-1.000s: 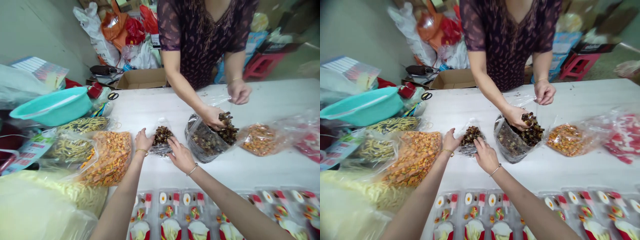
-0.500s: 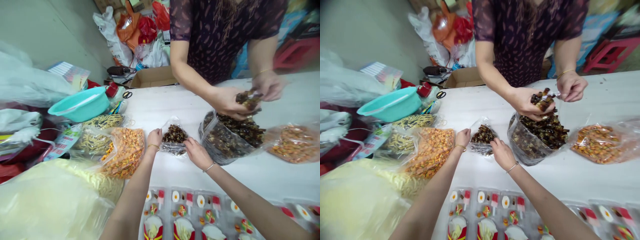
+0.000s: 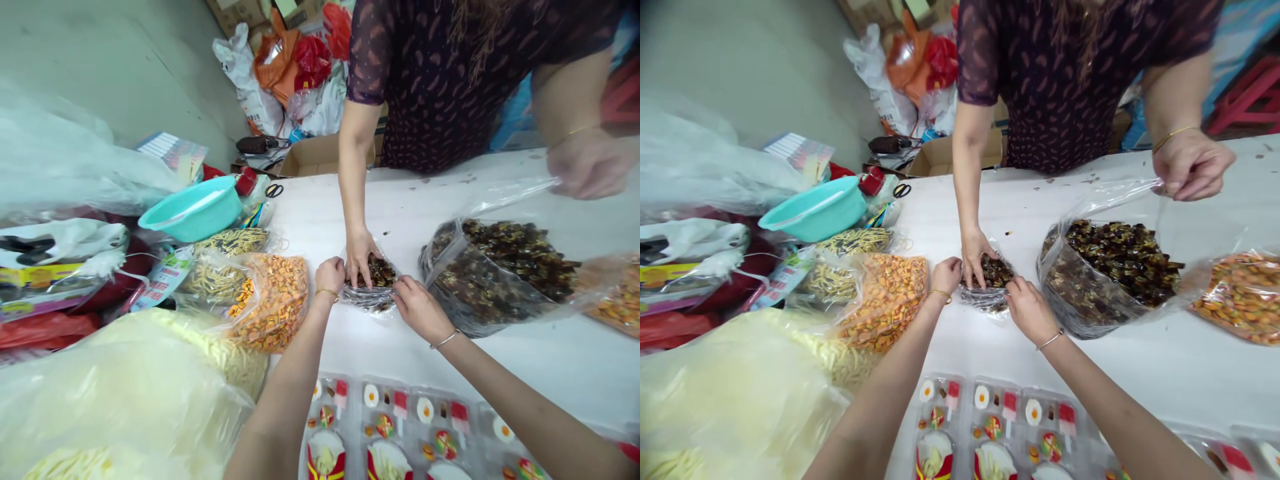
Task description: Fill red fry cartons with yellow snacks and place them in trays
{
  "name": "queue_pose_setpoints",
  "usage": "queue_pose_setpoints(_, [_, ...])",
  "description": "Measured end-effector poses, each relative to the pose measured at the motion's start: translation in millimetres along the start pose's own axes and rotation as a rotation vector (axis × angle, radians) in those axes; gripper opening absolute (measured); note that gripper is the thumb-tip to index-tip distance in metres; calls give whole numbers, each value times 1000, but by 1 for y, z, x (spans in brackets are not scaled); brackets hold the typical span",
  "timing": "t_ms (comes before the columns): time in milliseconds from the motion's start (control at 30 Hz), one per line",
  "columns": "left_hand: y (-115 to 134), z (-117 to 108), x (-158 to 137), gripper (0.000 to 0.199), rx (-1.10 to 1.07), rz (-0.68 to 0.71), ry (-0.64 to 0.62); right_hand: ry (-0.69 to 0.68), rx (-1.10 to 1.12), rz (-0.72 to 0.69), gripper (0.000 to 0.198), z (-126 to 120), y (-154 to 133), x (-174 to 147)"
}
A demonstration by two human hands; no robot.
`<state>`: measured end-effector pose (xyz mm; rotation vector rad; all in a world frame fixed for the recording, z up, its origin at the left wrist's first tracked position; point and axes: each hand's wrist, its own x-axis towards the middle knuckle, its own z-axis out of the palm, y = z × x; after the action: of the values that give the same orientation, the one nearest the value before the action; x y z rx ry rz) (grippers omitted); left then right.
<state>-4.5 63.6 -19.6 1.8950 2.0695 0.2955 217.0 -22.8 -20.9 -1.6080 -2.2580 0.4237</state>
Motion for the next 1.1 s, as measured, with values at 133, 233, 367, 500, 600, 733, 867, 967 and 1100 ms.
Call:
queue_pose_setpoints(133, [1, -1, 0, 29, -43, -5, -14, -4, -25, -10, 18, 1, -2, 0])
queue_pose_setpoints(233, [0, 1, 1, 30, -45, 11, 17, -2, -43, -17, 19, -1, -4, -1])
queue_pose_setpoints(367, [-5, 6, 1, 30, -57, 39, 48, 0, -68, -25, 21, -3, -6, -2])
queue_pose_setpoints(500, [-11, 10, 1, 27, -112, 54, 70, -14, -77, -21, 26, -7, -9, -1])
queue_pose_setpoints(600, [-15, 14, 0, 24, -194, 84, 103, 47, -56, 17, 47, -10, -15, -5])
queue_pose_setpoints(733, [-21, 20, -1, 26, -302, 113, 183, 142, 34, 100, 71, -3, -21, -35])
queue_pose_setpoints(867, [-28, 24, -4, 33, -360, 84, 243, -62, 76, 31, 70, 19, 1, -86])
queue_pose_setpoints(967, [-33, 24, -7, 35, -373, 54, 249, -167, 13, 38, 71, 30, 29, -110])
queue_pose_setpoints(1100, [-36, 25, -6, 36, -410, -14, 195, -337, -122, 69, 77, 33, 43, -108])
